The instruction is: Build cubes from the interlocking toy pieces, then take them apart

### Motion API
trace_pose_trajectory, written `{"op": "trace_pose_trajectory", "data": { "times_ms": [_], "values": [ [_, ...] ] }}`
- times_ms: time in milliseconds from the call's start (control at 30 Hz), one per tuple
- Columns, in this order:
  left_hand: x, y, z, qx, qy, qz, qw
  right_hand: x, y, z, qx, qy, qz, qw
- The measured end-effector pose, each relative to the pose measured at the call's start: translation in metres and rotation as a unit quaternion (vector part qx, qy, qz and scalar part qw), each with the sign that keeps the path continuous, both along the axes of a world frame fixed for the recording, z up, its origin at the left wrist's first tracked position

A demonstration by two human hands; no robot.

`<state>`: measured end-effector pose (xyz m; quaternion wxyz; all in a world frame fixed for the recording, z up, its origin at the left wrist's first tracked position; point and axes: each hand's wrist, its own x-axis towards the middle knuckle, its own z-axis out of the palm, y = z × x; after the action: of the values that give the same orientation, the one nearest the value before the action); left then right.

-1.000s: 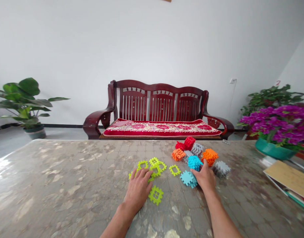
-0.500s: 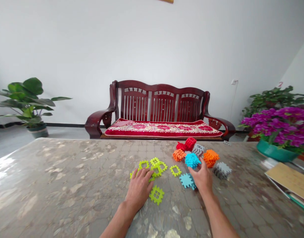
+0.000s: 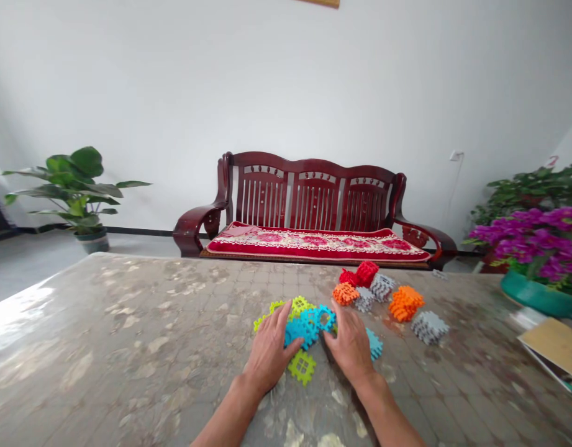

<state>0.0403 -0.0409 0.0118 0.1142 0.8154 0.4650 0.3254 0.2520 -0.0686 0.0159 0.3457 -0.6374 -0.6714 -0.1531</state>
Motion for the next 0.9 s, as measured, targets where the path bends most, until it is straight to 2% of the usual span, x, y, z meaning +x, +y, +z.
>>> {"op": "trace_pose_trajectory", "data": {
  "times_ms": [167, 333, 600, 767, 900],
  "values": [
    [-0.001, -0.001, 0.000, 0.022, 0.038, -0.028, 0.999, 0.004, 0.000, -0.006, -0.002, 0.036, 0.017, 0.999],
    [0.001, -0.002, 0.006, 0.016, 0.071, -0.059, 0.996, 0.000, 0.001, -0.010, -0.010, 0.119, 0.034, 0.992],
    [0.001, -0.002, 0.009, -0.043, 0.034, 0.011, 0.998, 0.004, 0.003, -0.013, -0.048, 0.231, 0.066, 0.969],
    [-0.005, 0.005, 0.006, -0.043, -0.076, 0.060, 0.994, 0.010, 0.007, -0.020, -0.027, 0.279, 0.081, 0.956],
    [-0.013, 0.016, 0.001, -0.009, -0.198, 0.130, 0.972, 0.009, 0.006, -0.020, -0.004, 0.249, 0.121, 0.961]
  ]
}}
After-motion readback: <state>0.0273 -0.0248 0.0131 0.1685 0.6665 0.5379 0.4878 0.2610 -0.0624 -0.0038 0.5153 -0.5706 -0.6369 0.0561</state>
